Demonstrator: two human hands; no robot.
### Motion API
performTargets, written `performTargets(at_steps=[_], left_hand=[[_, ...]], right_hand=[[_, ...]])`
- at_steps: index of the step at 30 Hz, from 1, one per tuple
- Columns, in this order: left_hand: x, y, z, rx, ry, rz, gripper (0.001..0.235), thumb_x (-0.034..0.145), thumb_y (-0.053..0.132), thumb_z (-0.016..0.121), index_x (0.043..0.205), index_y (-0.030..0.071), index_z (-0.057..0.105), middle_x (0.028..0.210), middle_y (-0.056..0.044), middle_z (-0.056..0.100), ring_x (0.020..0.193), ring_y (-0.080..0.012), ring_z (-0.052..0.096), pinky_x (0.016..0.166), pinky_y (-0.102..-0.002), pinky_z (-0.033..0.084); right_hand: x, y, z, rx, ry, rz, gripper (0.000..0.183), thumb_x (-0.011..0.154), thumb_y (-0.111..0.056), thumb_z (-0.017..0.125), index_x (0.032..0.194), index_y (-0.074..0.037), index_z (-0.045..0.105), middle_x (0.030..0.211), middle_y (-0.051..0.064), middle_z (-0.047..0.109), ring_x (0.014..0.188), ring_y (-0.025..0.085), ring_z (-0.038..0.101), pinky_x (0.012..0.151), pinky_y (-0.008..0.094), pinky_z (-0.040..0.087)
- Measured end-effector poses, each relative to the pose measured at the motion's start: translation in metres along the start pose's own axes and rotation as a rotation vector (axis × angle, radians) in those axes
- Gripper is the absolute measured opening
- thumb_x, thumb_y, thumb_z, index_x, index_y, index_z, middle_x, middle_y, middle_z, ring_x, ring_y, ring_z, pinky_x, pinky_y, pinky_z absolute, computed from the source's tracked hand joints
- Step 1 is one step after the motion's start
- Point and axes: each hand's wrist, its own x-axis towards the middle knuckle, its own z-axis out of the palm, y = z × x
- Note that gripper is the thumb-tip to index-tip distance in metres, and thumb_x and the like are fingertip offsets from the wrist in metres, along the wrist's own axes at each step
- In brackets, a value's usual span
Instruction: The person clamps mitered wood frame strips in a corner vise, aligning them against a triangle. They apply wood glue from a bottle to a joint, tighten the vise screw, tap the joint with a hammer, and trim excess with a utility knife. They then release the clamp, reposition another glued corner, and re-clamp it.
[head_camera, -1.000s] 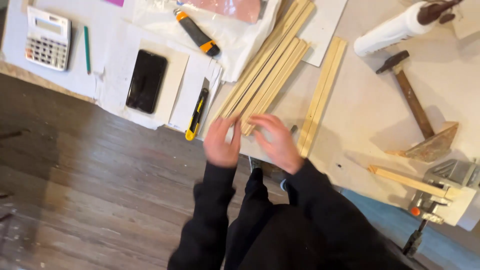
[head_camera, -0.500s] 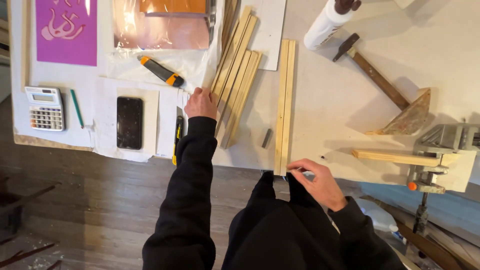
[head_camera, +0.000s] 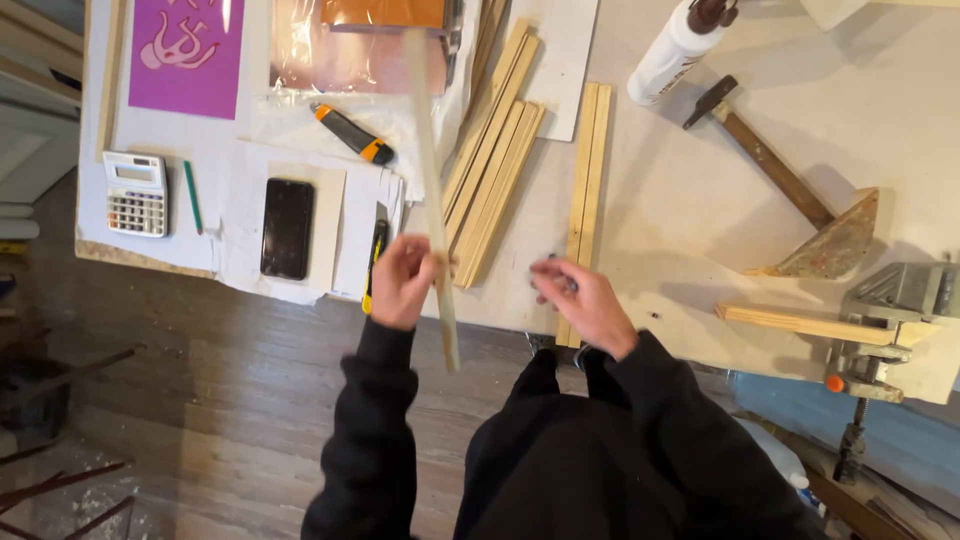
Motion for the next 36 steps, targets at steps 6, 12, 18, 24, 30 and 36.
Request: performTargets(at_steps=[6, 12, 18, 24, 30, 36], left_hand=[[-0.06, 0.034, 0.001, -0.403, 0.0, -0.084, 0.035, 0.098, 0.007, 0.039, 0.13, 0.001, 0.051, 0.09, -0.009, 0.068, 0.079, -0.0154, 0.068, 0.076, -0.03, 0.06], [-0.081, 0.016, 0.007, -0.247, 0.151, -0.055, 0.027, 0.107, 0.014, 0.052, 0.131, 0.002, 0.051, 0.086, -0.004, 0.059, 0.065, -0.0082, 0.052, 0.053, -0.024, 0.042], [-0.085, 0.002, 0.009, -0.249, 0.203, -0.057, 0.037, 0.105, 0.016, 0.055, 0.14, 0.005, 0.05, 0.083, -0.001, 0.057, 0.065, -0.0054, 0.052, 0.055, -0.022, 0.044], [-0.071, 0.013, 0.026, -0.157, 0.169, -0.088, 0.033, 0.106, 0.015, 0.058, 0.134, -0.001, 0.055, 0.087, -0.002, 0.058, 0.06, -0.006, 0.046, 0.051, -0.023, 0.037], [-0.049, 0.017, 0.033, -0.53, -0.124, -0.133, 0.027, 0.103, 0.009, 0.055, 0.128, 0.003, 0.047, 0.085, -0.008, 0.063, 0.063, -0.0121, 0.057, 0.05, -0.026, 0.044], [-0.039, 0.051, 0.068, -0.622, -0.43, -0.345, 0.028, 0.104, 0.017, 0.049, 0.129, 0.004, 0.053, 0.097, -0.01, 0.067, 0.084, -0.0176, 0.069, 0.058, -0.031, 0.056]], right_hand=[[0.113, -0.006, 0.003, -0.234, 0.216, 0.116, 0.04, 0.096, -0.041, 0.072, 0.104, -0.001, 0.071, 0.086, 0.008, 0.075, 0.061, 0.013, 0.07, 0.055, 0.027, 0.057], [0.183, 0.031, 0.009, -0.011, 0.286, 0.153, 0.037, 0.09, -0.033, 0.082, 0.091, 0.002, 0.071, 0.079, 0.009, 0.076, 0.059, 0.014, 0.073, 0.053, 0.027, 0.058], [0.174, 0.044, 0.002, 0.189, 0.418, 0.161, 0.023, 0.087, -0.022, 0.08, 0.092, -0.002, 0.069, 0.084, 0.007, 0.075, 0.073, 0.015, 0.075, 0.056, 0.03, 0.062], [0.085, -0.009, -0.007, 0.455, 0.402, -0.123, 0.032, 0.09, -0.018, 0.082, 0.097, 0.001, 0.058, 0.095, 0.013, 0.076, 0.09, 0.019, 0.075, 0.075, 0.033, 0.063], [-0.031, -0.06, -0.031, -0.193, 0.301, -0.481, 0.024, 0.091, -0.012, 0.078, 0.114, -0.006, 0.071, 0.12, 0.01, 0.076, 0.097, 0.016, 0.077, 0.09, 0.036, 0.065], [-0.086, -0.118, -0.023, -0.978, -0.008, -1.073, 0.035, 0.085, -0.01, 0.071, 0.12, -0.013, 0.072, 0.124, 0.002, 0.069, 0.126, 0.019, 0.059, 0.113, 0.048, 0.044]])
